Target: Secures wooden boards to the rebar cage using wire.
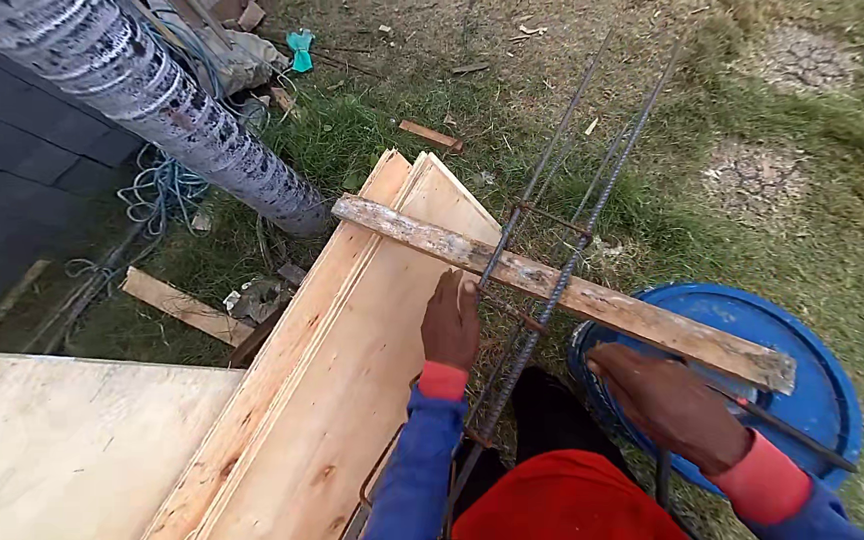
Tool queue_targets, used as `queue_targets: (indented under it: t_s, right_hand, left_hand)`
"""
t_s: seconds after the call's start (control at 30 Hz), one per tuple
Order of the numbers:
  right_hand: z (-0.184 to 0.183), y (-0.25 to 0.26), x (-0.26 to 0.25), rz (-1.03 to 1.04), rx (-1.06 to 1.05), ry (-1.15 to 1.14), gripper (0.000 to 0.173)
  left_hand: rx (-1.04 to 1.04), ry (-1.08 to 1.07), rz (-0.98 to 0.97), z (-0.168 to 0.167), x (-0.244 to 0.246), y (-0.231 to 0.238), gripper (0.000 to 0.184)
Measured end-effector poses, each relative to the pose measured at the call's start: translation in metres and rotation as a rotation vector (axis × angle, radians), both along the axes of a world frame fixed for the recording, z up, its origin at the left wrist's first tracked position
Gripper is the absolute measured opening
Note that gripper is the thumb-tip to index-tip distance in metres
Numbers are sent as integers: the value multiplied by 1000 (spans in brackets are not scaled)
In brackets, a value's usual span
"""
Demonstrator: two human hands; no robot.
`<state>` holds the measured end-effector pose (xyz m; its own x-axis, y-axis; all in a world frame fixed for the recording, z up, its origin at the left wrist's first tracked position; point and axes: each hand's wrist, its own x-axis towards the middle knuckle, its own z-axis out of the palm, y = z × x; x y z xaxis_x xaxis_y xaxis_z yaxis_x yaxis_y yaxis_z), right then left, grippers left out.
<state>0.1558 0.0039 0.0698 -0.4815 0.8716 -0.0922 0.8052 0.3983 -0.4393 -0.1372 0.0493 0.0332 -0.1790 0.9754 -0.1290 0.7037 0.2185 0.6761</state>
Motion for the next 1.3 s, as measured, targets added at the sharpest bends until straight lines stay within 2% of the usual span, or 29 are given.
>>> queue_targets:
  t_s: [0.1, 0.17, 0.23, 0.33, 0.47, 0.53, 0.6, 0.63, 0.7, 0.77, 0.87, 0.93, 1.03, 1.2, 1.3]
  right_hand:
    - [4, 0, -12, 39, -37, 37, 34]
    - [7, 2, -16, 26, -101, 86, 36]
    - [8, 7, -15, 13, -117, 102, 36]
    - [9, 11, -8, 113, -15, 81, 38]
    - [8, 4, 0, 354, 22, -115, 36]
    - [13, 1, -2, 407, 2, -193, 27]
    - [24, 11, -3, 299, -148, -158, 29]
    - [32, 21, -3, 226, -220, -126, 33]
    - [44, 41, -4, 96, -219, -100, 34]
    - [53, 57, -10, -12, -209, -179, 32]
    - [53, 75, -33, -82, -293, -386, 28]
    - [46, 83, -51, -85, -379, -473, 28]
    - [36, 91, -69, -100, -454, -525, 29]
    - [36, 99, -74, -116, -535, -460, 30]
    - [33, 106, -84, -113, -583, -441, 31]
  left_hand:
    - [85, 149, -344, 33, 9, -33, 63]
    - [68, 184, -510, 40, 19, -54, 52]
    - [66, 213, -568, 37, 22, -65, 37]
    - [-10, 159, -606, 40, 16, -65, 31]
    - [-124, 220, -891, 54, 14, -53, 24]
    - [-79, 282, -1004, 53, 16, -49, 21]
    - [-14, 257, -946, 52, 13, -44, 25]
    - [27, 219, -837, 53, 8, -40, 33]
    - [52, 131, -592, 59, -8, -22, 48]
    - [56, 7, -336, 54, -30, -3, 50]
    - [-81, -129, -38, 34, -52, 22, 44]
    - [-194, -174, 25, 16, -54, 30, 42]
    - [-302, -227, 9, -5, -47, 36, 41]
    - [-345, -284, 32, -20, -31, 43, 40]
    - [-380, -335, 80, -29, -23, 48, 51]
